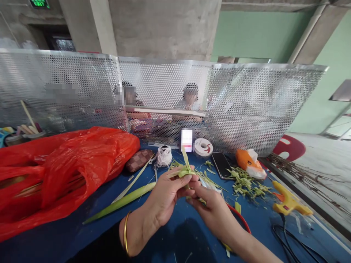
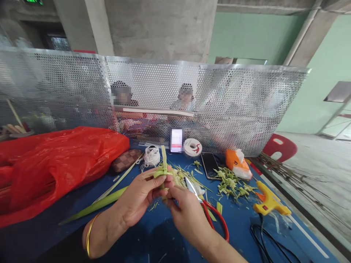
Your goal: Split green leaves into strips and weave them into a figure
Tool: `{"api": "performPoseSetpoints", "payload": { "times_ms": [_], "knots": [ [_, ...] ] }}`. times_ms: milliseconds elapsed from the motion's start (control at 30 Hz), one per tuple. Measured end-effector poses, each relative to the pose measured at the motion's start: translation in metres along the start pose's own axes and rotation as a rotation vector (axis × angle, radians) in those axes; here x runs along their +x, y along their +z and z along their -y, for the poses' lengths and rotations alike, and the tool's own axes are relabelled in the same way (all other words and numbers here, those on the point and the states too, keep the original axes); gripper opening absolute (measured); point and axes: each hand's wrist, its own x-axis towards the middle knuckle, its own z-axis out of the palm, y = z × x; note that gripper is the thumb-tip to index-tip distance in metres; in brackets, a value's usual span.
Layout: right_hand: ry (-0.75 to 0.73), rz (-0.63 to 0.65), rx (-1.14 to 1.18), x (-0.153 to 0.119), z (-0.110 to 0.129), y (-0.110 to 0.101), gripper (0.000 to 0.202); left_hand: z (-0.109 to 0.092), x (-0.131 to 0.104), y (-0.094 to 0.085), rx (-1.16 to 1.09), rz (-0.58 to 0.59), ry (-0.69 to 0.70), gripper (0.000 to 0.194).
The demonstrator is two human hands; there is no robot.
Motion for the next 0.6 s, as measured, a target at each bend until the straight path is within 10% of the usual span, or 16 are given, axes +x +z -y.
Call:
{"api": "performPoseSetpoints", "payload": {
  "times_ms": [200,433,600],
  "knots": [
    [0.1,0.269,-0.051,-0.001,0.001,-0.018,0.013,-0.001,0.001,-0.002,0.106,0.013,0.035,0.03],
    [0.199,-0.091,0.442,0.009,0.011,-0.031,0.023,0.001,0.001,-0.002,0.269,0.083,0.073,0.03],
    [0.357,-0.116,0.723,0.009,0.013,-0.021,0.034,0.003,-0.001,0.001,0.369,0.128,0.061,0.026]
  ]
}}
